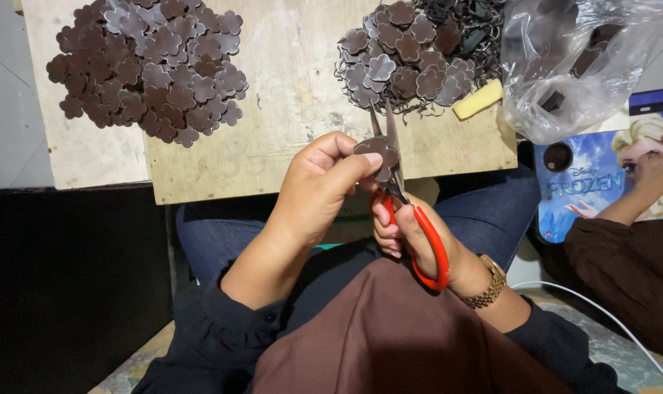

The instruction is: The person uses red-handled scissors to trim the edges of small, dark brown, flower-shaped craft pieces. They pick up each piece from a pile on a wooden board, trim it, and place it back down. A second person is visible nearby, also working with similar pieces.

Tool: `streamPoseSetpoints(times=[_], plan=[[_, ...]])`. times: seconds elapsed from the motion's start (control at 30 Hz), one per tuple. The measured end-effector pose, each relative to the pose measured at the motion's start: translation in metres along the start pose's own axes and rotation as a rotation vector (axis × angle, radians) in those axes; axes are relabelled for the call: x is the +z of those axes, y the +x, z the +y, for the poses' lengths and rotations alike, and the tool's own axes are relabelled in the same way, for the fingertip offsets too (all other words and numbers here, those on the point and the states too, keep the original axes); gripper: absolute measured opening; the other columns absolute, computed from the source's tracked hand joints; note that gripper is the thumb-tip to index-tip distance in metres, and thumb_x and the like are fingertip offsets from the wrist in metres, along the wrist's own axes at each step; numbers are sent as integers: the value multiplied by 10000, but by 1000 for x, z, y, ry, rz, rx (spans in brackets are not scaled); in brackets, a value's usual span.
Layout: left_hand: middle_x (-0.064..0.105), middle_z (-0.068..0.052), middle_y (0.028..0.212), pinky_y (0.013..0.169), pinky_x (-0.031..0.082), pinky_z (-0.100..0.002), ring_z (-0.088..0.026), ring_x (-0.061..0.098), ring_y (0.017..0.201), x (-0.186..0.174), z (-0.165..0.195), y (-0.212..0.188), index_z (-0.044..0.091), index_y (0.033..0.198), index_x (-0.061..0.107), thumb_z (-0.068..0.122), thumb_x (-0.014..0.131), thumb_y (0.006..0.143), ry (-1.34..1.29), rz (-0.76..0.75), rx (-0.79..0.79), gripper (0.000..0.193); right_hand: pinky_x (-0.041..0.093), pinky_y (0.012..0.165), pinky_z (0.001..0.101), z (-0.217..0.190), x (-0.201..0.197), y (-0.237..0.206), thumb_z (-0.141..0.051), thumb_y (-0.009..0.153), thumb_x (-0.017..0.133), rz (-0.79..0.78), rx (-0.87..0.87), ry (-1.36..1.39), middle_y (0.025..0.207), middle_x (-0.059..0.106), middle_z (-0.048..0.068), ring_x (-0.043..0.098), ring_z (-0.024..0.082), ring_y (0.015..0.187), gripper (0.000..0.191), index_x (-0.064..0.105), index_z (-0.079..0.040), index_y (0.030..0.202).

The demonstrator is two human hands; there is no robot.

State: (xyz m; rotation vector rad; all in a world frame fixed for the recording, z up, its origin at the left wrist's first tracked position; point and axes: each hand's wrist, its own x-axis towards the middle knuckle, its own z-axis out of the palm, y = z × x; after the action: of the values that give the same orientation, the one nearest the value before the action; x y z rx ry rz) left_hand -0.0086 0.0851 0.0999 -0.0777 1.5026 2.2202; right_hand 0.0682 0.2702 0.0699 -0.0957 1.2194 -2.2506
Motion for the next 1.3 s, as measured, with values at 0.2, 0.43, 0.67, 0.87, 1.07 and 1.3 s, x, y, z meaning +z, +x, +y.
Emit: streamPoseSetpoints(times=[0.2,0.43,0.67,0.87,1.07,1.3], plan=[[680,-3,768,638,420,-219,-68,613,700,-2,-2,0,85,833,621,107,711,929,-19,-1,2,133,350,589,233,0,0,0,-606,1014,537,4,0,-15,792,391,-29,356,84,672,544,457,-70,1055],[647,12,744,602,400,-216,-52,541,656,-6,-6,5,102,824,599,111,703,932,-6,18,9,149,325,557,235,3,-1,1,-597,1013,544,-2,26,10,771,374,-33,331,79,631,529,436,-79,1017],[660,27,837,617,427,-209,-35,534,713,-6,-5,4,100,910,640,136,677,964,-16,65,-8,75,336,546,236,0,1,1,-622,1011,517,8,20,-71,775,379,-33,345,78,630,544,439,-84,993],[699,6,919,705,513,-222,-53,621,825,-6,-2,1,79,952,651,140,672,981,-30,36,37,71,337,545,236,-1,4,2,-609,1016,509,2,20,-65,767,378,-36,340,74,624,532,447,-82,989],[700,9,900,694,511,-219,-51,620,806,-9,-3,0,84,944,649,134,666,976,-22,54,32,62,326,548,236,0,4,3,-594,1032,509,-18,14,-62,751,367,-39,326,71,621,516,444,-85,978],[658,27,856,672,478,-213,-39,573,764,-11,-6,2,86,917,626,101,667,978,-44,57,42,75,300,526,230,1,-1,2,-595,1020,530,-14,43,-65,723,363,-42,312,69,600,516,449,-89,957]])
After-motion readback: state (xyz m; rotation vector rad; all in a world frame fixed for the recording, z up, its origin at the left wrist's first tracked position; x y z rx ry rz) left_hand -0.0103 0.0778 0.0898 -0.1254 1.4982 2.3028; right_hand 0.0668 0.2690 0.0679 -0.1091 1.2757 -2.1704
